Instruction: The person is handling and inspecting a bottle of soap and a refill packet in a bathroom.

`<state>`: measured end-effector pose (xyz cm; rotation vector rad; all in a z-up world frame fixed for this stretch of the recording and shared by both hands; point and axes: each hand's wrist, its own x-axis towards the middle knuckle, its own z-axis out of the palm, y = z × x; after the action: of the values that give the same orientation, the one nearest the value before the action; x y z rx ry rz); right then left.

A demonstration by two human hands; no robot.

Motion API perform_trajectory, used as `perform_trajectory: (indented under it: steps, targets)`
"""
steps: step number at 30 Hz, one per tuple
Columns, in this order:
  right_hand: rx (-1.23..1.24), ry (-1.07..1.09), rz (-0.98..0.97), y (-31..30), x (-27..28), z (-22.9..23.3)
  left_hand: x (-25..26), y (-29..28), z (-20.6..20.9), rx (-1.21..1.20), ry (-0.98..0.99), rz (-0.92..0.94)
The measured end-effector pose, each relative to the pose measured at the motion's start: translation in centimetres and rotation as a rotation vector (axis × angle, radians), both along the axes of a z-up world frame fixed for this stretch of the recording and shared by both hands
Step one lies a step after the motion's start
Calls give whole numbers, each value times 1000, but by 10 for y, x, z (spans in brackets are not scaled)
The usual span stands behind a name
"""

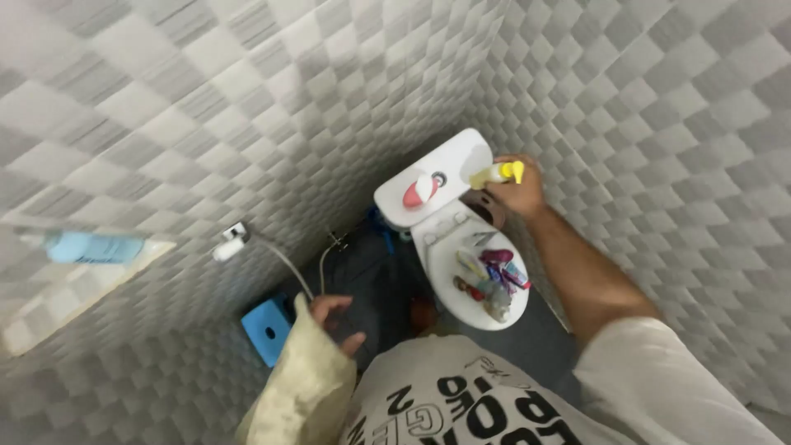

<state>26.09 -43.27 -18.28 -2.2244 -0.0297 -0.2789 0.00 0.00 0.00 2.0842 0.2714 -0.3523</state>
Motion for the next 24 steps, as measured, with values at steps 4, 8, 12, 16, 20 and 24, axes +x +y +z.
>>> perform_trajectory:
  steps: [4,8,12,16,20,24]
  targets:
    - [331,424,-243,37,11,40,1,-6,-6,-6,118,108]
    - [243,408,-157,25,34,-6,-1,-12,-24,44,29,20]
    - [239,351,-62,28,47,-12,10,-21,0,52,102,1]
    - [201,399,-22,34,48,8,4,-21,-9,62,31,-4]
    - [105,388,-43,22,48,-13,5,-16,-7,-29,6,39]
    - [160,754,-452,66,7,38,3,-15,-7,-90,-103,101]
